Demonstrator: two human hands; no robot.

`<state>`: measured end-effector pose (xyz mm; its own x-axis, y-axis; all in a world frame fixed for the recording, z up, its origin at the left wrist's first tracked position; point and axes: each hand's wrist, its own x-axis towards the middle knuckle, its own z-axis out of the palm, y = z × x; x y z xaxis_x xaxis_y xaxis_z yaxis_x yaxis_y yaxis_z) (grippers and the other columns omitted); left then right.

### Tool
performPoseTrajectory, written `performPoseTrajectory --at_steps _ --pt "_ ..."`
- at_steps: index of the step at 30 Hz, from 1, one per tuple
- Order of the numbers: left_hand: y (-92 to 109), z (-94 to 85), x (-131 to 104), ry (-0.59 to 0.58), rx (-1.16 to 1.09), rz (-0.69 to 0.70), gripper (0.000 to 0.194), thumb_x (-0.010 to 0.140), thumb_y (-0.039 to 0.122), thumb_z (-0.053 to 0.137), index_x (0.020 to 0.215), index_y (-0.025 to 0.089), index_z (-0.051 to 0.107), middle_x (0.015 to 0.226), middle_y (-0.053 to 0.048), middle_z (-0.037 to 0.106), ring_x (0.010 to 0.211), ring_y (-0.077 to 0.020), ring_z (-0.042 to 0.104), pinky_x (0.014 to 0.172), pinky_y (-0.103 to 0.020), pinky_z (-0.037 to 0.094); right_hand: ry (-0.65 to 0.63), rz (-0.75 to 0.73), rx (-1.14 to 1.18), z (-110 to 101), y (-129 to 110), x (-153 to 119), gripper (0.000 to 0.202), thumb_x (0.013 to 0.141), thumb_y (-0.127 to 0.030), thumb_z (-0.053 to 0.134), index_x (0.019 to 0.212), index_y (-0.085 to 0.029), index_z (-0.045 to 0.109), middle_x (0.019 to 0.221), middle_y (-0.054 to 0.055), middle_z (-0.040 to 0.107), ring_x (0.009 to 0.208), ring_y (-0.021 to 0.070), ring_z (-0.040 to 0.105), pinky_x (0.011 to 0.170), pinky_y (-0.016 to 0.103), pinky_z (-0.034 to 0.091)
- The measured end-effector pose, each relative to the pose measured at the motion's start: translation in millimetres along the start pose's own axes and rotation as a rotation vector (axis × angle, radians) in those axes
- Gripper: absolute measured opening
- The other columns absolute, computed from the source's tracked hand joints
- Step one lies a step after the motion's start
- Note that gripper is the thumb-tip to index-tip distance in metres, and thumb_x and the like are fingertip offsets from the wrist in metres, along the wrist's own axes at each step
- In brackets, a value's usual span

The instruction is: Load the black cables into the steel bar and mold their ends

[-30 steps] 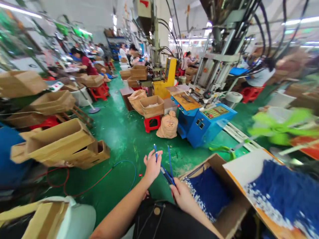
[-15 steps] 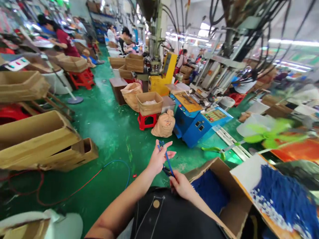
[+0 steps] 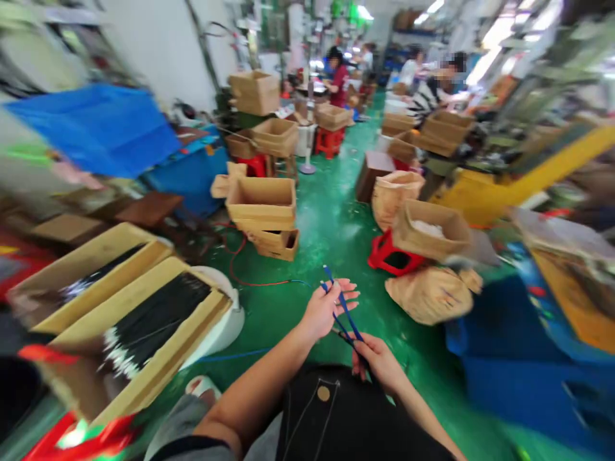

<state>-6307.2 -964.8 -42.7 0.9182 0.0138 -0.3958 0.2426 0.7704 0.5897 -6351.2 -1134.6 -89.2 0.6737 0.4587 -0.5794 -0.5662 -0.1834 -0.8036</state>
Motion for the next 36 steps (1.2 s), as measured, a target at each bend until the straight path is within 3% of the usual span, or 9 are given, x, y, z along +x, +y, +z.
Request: performPoseTrajectory --at_steps 5,10,14,17,19,22,25,30,36 --pt "30 -30.0 3 0.325 -0.108 0.289 0.033 0.08 0.038 0.069 0.101 0.012 0.064 0.091 -0.012 0.071 0.085 -0.0224 0.069 0.075 -0.037 0.055 -0.284 0.084 -0.141 -1 -13 66 0.069 0.063 -0.073 0.065 0.101 -0.015 0.064 0.061 0.002 0.064 0.053 0.0162 0.06 0.048 0.026 0.046" --pt "63 -50.0 8 0.6 -0.176 0.673 0.038 0.073 0.047 0.073 0.093 0.016 0.066 0.083 -0.012 0.071 0.078 -0.0241 0.068 0.072 -0.038 0.054 -0.63 0.1 -0.374 4 -48 143 0.064 0.065 -0.072 0.066 0.093 -0.015 0.064 0.059 0.001 0.061 0.052 0.0149 0.059 0.046 0.024 0.044" --pt "98 -46.2 -18 0.8 -0.208 1.026 0.031 0.074 0.045 0.073 0.088 0.018 0.065 0.086 -0.003 0.066 0.068 -0.0115 0.06 0.063 -0.024 0.048 -0.743 0.071 -0.459 -2 -84 180 0.056 0.068 -0.071 0.063 0.083 -0.017 0.057 0.054 -0.003 0.054 0.048 0.0132 0.057 0.039 0.02 0.037" --pt "119 -23.8 -36 0.918 -0.084 1.182 0.029 0.078 0.044 0.069 0.094 0.02 0.065 0.064 0.005 0.053 0.045 -0.0046 0.036 0.045 -0.018 0.031 -0.807 0.046 -0.613 -11 -110 208 0.051 0.07 -0.067 0.059 0.079 -0.017 0.055 0.051 -0.006 0.048 0.04 0.0101 0.05 0.036 0.019 0.031" --pt "121 -0.7 -30 0.904 0.315 1.077 0.025 0.081 0.041 0.066 0.095 0.019 0.068 0.061 0.004 0.052 0.049 -0.0068 0.039 0.05 -0.019 0.034 -0.898 -0.032 -0.787 -14 -127 224 0.043 0.075 -0.061 0.053 0.072 -0.018 0.053 0.045 -0.007 0.043 0.035 0.0084 0.042 0.035 0.02 0.028" --pt "107 25.4 12 0.608 1.037 0.679 0.018 0.078 0.028 0.068 0.094 0.022 0.072 0.084 -0.004 0.064 0.076 -0.017 0.058 0.071 -0.026 0.044 -1.06 -0.151 -0.936 -10 -150 242 0.033 0.079 -0.05 0.051 0.063 -0.021 0.048 0.044 -0.004 0.044 0.034 0.0105 0.042 0.036 0.023 0.03" --pt "87 22.4 61 0.426 1.394 0.369 0.026 0.076 0.023 0.064 0.101 0.026 0.069 0.1 -0.008 0.064 0.085 -0.0224 0.062 0.075 -0.03 0.046 -1.168 -0.147 -0.924 -7 -170 257 0.027 0.078 -0.046 0.055 0.068 -0.021 0.052 0.051 -0.001 0.053 0.042 0.0136 0.052 0.041 0.023 0.037" --pt "79 -19.5 93 0.584 1.445 0.148 0.022 0.076 0.024 0.061 0.098 0.02 0.067 0.084 -0.009 0.067 0.078 -0.0251 0.063 0.068 -0.03 0.046 -1.277 -0.113 -0.955 3 -195 287 0.03 0.083 -0.044 0.048 0.071 -0.018 0.056 0.052 0.0 0.057 0.043 0.0147 0.054 0.041 0.022 0.039" --pt "122 -69.9 98 0.497 1.333 0.123 0.024 0.076 0.015 0.052 0.089 0.024 0.07 0.081 -0.007 0.071 0.074 -0.0222 0.063 0.066 -0.027 0.04 -1.217 -0.258 -1.082 54 -208 348 0.021 0.073 -0.019 0.054 0.085 -0.018 0.071 0.077 0.002 0.07 0.073 0.016 0.063 0.066 0.023 0.045"
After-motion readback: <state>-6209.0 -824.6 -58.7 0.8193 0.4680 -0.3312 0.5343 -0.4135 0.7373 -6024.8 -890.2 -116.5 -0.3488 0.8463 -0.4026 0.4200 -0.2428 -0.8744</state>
